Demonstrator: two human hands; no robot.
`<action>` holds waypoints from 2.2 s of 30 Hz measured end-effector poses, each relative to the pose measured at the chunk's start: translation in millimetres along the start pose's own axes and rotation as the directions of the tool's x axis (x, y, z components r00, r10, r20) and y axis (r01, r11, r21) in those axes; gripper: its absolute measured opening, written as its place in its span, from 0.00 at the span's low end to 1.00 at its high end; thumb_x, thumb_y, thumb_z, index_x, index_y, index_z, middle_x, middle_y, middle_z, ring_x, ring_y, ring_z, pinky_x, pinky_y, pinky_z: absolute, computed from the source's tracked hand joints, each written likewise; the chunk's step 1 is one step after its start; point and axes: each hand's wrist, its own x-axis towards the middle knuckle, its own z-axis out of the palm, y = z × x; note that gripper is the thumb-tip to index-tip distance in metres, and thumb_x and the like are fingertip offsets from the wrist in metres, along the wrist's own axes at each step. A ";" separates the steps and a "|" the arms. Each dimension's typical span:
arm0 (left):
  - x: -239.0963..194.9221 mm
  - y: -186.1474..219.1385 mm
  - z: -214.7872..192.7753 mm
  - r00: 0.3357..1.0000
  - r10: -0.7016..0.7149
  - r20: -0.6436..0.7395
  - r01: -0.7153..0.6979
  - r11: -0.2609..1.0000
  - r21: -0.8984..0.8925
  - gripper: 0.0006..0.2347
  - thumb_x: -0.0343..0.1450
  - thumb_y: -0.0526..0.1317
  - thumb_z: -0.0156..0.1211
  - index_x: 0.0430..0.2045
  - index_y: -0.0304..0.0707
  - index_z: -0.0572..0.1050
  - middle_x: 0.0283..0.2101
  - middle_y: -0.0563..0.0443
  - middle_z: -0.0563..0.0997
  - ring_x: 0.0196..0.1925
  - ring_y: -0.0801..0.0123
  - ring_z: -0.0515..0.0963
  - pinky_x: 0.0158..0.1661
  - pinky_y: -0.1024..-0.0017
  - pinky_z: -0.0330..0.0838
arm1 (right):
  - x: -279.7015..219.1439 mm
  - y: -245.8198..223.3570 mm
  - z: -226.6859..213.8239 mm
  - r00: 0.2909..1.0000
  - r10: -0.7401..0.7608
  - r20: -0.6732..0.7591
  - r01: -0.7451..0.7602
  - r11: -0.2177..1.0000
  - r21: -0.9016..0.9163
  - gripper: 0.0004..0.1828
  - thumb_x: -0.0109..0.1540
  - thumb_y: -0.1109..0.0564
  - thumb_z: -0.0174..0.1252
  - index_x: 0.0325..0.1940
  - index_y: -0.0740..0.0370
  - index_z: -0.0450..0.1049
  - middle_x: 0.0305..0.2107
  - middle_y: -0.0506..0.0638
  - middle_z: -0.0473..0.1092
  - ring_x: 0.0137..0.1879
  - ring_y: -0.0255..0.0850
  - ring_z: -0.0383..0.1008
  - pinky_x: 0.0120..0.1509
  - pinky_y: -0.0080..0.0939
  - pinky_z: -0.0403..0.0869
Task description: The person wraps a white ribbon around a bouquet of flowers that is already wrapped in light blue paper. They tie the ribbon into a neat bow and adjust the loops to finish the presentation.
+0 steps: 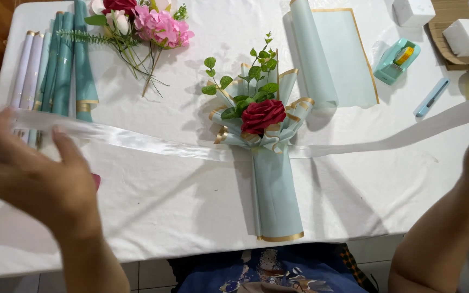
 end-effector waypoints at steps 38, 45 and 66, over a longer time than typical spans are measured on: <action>-82.3 165.0 88.8 0.203 0.135 0.970 0.979 -0.054 -0.197 0.09 0.63 0.32 0.60 0.31 0.23 0.75 0.32 0.42 0.75 0.35 0.71 0.76 0.36 0.79 0.75 | -122.6 -122.2 78.1 0.745 -0.488 0.454 0.104 0.758 0.644 0.05 0.52 0.67 0.59 0.29 0.66 0.70 0.44 0.63 0.69 0.54 0.63 0.67 0.51 0.60 0.70; -75.9 164.5 84.0 0.185 0.124 0.975 0.983 -0.031 -0.183 0.09 0.61 0.33 0.63 0.29 0.24 0.76 0.30 0.38 0.76 0.35 0.66 0.78 0.35 0.77 0.76 | -123.4 -121.7 78.5 0.755 -0.478 0.449 0.083 0.749 0.657 0.04 0.52 0.67 0.58 0.29 0.66 0.69 0.44 0.63 0.69 0.53 0.63 0.68 0.49 0.58 0.71; -62.2 -36.6 85.2 0.895 -0.265 0.360 0.247 0.964 0.095 0.13 0.68 0.45 0.64 0.34 0.34 0.73 0.36 0.41 0.72 0.35 0.52 0.72 0.31 0.60 0.66 | -84.7 -79.7 50.0 0.976 -0.153 0.153 0.020 0.768 0.640 0.06 0.62 0.65 0.56 0.33 0.64 0.64 0.42 0.59 0.67 0.51 0.51 0.71 0.59 0.46 0.70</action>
